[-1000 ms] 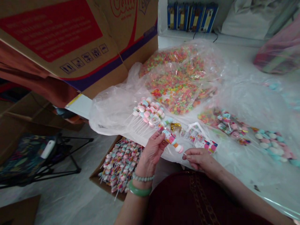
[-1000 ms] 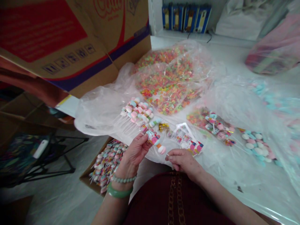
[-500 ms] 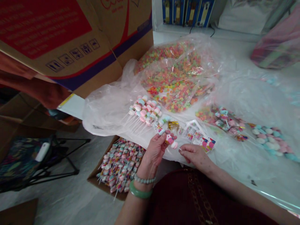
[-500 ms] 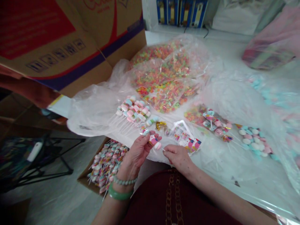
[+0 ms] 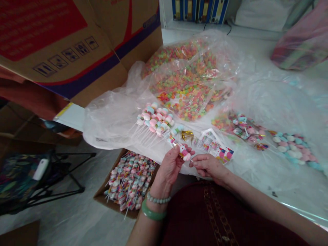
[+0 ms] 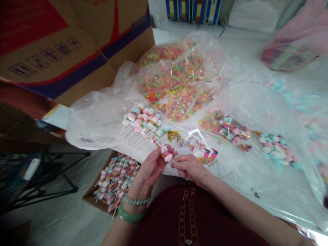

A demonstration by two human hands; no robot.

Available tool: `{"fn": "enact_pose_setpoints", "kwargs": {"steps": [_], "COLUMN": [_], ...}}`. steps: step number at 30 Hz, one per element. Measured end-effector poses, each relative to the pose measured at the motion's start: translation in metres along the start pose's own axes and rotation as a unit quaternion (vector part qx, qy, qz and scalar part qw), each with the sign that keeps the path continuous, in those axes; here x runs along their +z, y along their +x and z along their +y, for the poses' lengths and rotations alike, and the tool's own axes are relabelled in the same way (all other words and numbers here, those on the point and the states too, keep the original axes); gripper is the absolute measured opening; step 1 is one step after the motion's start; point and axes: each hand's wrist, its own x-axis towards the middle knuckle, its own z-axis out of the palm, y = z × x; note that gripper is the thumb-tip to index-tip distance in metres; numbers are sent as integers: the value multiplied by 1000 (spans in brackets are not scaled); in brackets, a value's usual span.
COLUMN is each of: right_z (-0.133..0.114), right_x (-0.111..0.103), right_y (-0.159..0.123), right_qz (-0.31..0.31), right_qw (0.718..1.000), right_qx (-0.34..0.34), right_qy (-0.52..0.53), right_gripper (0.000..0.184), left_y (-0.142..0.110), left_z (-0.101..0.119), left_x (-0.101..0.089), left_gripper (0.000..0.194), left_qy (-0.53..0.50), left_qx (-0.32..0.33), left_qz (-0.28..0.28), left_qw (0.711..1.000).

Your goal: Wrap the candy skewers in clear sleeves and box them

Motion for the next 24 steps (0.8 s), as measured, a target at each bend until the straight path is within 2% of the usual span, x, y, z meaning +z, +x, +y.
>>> {"fn": "enact_pose_setpoints", "kwargs": {"steps": [3,6,10,13,15,17,19,21,24], "right_z": [1,-1,-6,-9,-9,-6,-2,0,-3], "right_x": [-4,-5,-1,2,2,0,-5,-11,-19], "right_y": [0,1,1,-1,-1,1,3,4,4], "right_qz": [0,57,131,158,148,114,66,20,-14], "right_qw": [1000,992,951,926,943,976,996,999,996], "right_qx": [4,6,-26,-52,-58,-41,-7,22,36], "right_qy": [-1,-113,-280,-339,-293,-180,-51,41,78], "right_gripper": [26,20,19,20,23,22,19,21,21], "left_y": [3,6,10,12,12,11,10,10,9], "left_z": [8,16,13,4,-1,-4,-4,-1,4], "left_x": [-7,-10,-3,4,6,7,7,5,1], "left_gripper": [27,32,24,19,18,17,15,16,23], "left_qy": [-10,-28,-50,-55,-47,-39,-37,-35,-16], "left_qx": [-4,16,70,95,89,77,62,44,20], "left_qz": [16,34,57,56,46,35,23,14,13], "left_qw": [1000,999,995,992,994,996,997,998,1000]}}
